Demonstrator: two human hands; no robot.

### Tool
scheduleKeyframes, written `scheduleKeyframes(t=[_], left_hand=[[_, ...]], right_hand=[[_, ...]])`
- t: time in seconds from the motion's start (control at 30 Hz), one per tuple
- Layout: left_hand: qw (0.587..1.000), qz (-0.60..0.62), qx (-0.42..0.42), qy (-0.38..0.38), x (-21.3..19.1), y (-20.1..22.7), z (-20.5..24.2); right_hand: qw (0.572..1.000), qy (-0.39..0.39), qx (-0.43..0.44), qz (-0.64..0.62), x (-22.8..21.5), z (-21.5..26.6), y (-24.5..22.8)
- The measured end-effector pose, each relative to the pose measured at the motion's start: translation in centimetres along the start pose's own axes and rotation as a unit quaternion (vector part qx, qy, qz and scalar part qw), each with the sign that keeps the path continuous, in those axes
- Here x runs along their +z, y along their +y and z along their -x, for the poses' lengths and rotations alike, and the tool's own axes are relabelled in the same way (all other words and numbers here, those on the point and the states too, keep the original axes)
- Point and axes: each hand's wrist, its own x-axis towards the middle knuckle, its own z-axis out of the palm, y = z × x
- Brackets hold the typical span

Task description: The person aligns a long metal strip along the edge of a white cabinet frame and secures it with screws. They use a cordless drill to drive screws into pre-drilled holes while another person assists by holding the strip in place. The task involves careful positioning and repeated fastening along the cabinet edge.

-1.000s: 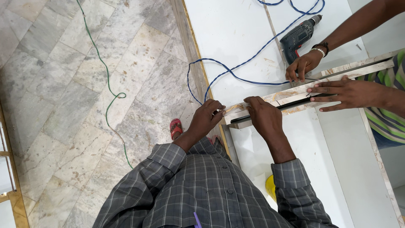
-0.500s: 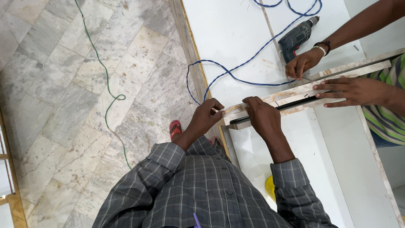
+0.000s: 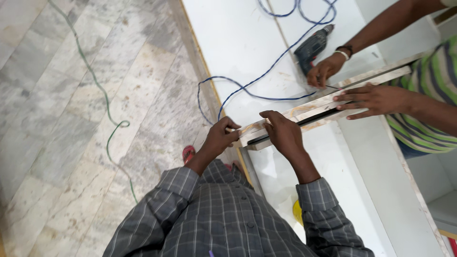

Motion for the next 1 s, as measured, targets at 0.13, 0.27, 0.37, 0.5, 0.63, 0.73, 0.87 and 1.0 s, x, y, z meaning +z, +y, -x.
scheduleKeyframes(t=[0.13, 0.27, 0.37, 0.5, 0.63, 0.73, 0.87, 1.0], left_hand=[[1.000, 0.016, 0.016, -0.015, 0.0, 0.0, -0.5], [1.000, 0.009, -0.007, -0.025, -0.3, -0.4, -0.7], [0.999, 0.016, -0.023, -0.031, -0.2, -1.3, -0.5], [0.999, 0.034, -0.006, -0.022, 0.0, -2.0, -1.5], [0.999, 0.034, -0.016, -0.017, 0.0, -2.5, -1.9], [0.999, 0.030, -0.016, -0.023, 0.0, -2.3, -1.9], [0.999, 0.001, -0.034, -0.025, -0.4, -2.0, -1.8], [0.999, 0.014, -0.025, -0.033, -0.5, -2.0, -2.3]], right_hand=[[0.889, -0.049, 0.212, -0.402, -1.2, -0.9, 0.8], [0.818, -0.125, 0.267, -0.493, -1.6, -3.0, 1.4], [0.813, -0.183, 0.269, -0.483, -0.4, -3.4, 0.8], [0.828, -0.141, 0.246, -0.483, 0.2, -5.3, 1.3], [0.857, -0.217, 0.245, -0.399, 1.5, -6.0, 0.7], [0.880, -0.164, 0.240, -0.377, 1.3, -4.8, 0.3], [0.944, -0.088, 0.183, -0.258, 0.1, -1.9, -0.7], [0.997, -0.021, 0.057, -0.042, -0.8, 0.4, -1.5]])
